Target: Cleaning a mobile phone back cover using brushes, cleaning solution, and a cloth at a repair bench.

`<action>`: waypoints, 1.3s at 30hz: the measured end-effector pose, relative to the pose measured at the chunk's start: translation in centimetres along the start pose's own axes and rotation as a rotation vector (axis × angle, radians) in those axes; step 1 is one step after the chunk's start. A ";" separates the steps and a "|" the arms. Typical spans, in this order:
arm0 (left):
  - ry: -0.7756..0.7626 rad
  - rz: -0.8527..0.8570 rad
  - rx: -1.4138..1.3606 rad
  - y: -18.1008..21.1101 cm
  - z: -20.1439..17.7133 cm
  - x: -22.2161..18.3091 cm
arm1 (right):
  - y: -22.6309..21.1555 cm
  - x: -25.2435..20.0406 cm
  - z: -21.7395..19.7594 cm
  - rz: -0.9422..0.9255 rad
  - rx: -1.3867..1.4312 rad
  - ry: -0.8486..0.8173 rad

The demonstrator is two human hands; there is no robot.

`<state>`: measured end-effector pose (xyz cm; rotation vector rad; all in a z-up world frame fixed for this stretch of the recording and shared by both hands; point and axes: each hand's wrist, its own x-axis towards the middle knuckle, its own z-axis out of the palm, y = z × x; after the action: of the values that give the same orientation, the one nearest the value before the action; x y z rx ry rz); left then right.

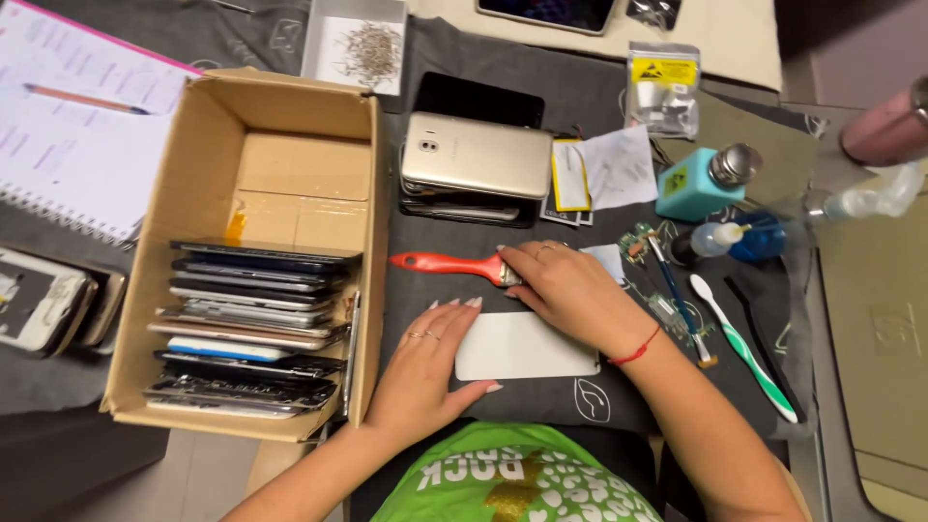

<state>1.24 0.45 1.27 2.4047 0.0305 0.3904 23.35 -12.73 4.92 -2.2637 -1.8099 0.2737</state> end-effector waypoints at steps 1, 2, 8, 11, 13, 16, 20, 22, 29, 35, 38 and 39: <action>-0.004 0.008 -0.006 -0.2 0.0 -0.2 | -0.1 -0.3 -0.8 0.010 -0.003 0.000; 0.001 0.000 -0.021 -0.4 0.0 -0.3 | -0.2 -0.5 -1.7 -0.030 0.028 0.060; 0.207 0.026 0.192 0.1 0.4 -0.3 | -0.9 -6.1 -5.0 0.078 0.418 0.529; 0.245 0.001 0.376 0.5 1.0 -0.4 | -1.5 -7.9 -4.3 0.179 0.782 0.758; 0.213 -0.003 0.428 0.8 1.3 -1.0 | -1.6 -8.2 -3.3 0.243 1.030 0.852; 0.148 -0.017 0.348 0.8 1.6 -1.6 | -1.2 -8.0 -1.7 0.270 1.134 0.873; 0.134 -0.029 0.231 0.3 1.7 -1.5 | -2.1 -6.4 -1.0 0.350 0.974 0.765; 0.149 -0.020 0.204 0.3 1.6 -1.6 | -2.6 -5.5 -0.5 0.370 0.842 0.697; 0.164 -0.002 0.237 0.2 1.7 -1.5 | -4.8 -4.8 3.0 0.150 0.396 0.645; 0.095 -0.022 0.227 -0.5 2.2 -2.0 | -7.6 -5.8 2.6 -0.123 0.557 0.407; 0.132 -0.007 0.248 0.0 1.8 -1.6 | -4.9 -5.9 1.3 -0.081 0.507 0.363; 0.176 0.002 0.267 0.3 1.6 -1.2 | -3.5 -5.8 0.9 -0.006 0.406 0.377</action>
<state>0.50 -0.97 -0.01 2.6239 0.1691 0.6327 18.54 -17.63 5.08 -1.8778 -1.4198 0.1768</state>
